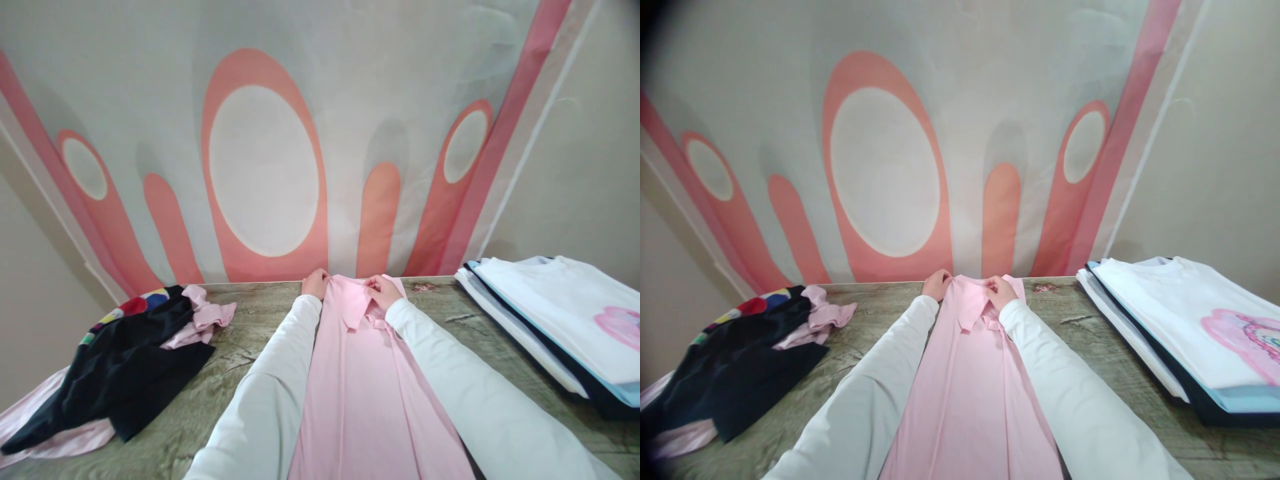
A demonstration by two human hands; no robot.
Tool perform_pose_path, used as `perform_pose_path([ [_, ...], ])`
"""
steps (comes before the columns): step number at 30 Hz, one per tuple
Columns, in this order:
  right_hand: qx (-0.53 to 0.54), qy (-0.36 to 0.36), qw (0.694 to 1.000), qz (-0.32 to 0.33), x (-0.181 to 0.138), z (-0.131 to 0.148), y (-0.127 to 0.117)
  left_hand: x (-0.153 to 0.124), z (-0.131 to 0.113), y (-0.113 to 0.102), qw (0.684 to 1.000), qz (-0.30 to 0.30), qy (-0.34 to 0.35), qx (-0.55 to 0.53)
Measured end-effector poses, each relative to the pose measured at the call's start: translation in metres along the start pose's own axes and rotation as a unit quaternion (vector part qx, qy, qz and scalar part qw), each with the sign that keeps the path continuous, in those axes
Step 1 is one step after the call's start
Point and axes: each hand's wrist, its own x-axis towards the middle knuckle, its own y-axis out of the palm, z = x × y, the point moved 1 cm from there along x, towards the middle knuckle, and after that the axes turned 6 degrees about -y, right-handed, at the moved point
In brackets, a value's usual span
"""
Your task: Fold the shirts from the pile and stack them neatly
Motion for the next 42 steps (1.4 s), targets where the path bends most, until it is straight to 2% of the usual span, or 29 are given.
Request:
perform_pose_path([
  [3,-0.007,0.003,1.0,-0.003,0.0,-0.002,0.0,-0.001,0.0,-0.001,1.0,-0.014,0.003,-0.005],
  [7,-0.026,0.002,1.0,-0.007,0.0,-0.005,0.002,-0.006,0.0,-0.006,0.998,-0.063,0.018,-0.021],
  [11,-0.047,0.003,0.999,-0.011,-0.001,-0.002,0.004,-0.024,-0.004,-0.017,0.995,-0.091,0.039,-0.029],
  [13,-0.059,0.004,0.998,-0.013,-0.002,0.001,0.004,-0.041,-0.009,-0.024,0.995,-0.062,0.075,-0.022],
  [17,-0.089,0.001,0.996,-0.012,-0.004,0.007,0.004,-0.088,-0.031,-0.04,0.981,0.066,0.182,0.0],
  [20,-0.117,-0.004,0.993,-0.011,-0.005,0.009,0.002,-0.121,-0.049,-0.048,0.975,0.079,0.208,0.029],
  [23,-0.146,-0.002,0.989,-0.011,-0.007,0.009,0.0,-0.14,-0.057,-0.05,0.975,0.074,0.202,0.057],
  [27,-0.156,0.011,0.988,0.011,-0.007,0.006,-0.001,-0.145,-0.057,-0.047,0.977,0.074,0.192,0.056],
  [34,-0.104,0.015,0.992,0.064,-0.001,0.0,-0.004,-0.145,-0.059,-0.049,0.976,0.053,0.187,0.096],
  [38,-0.085,0.024,0.994,0.059,0.0,-0.002,-0.004,-0.145,-0.061,-0.049,0.979,0.039,0.18,0.082],
  [42,-0.081,0.031,0.995,0.042,0.0,-0.002,-0.004,-0.142,-0.062,-0.047,0.988,0.015,0.152,0.022],
])
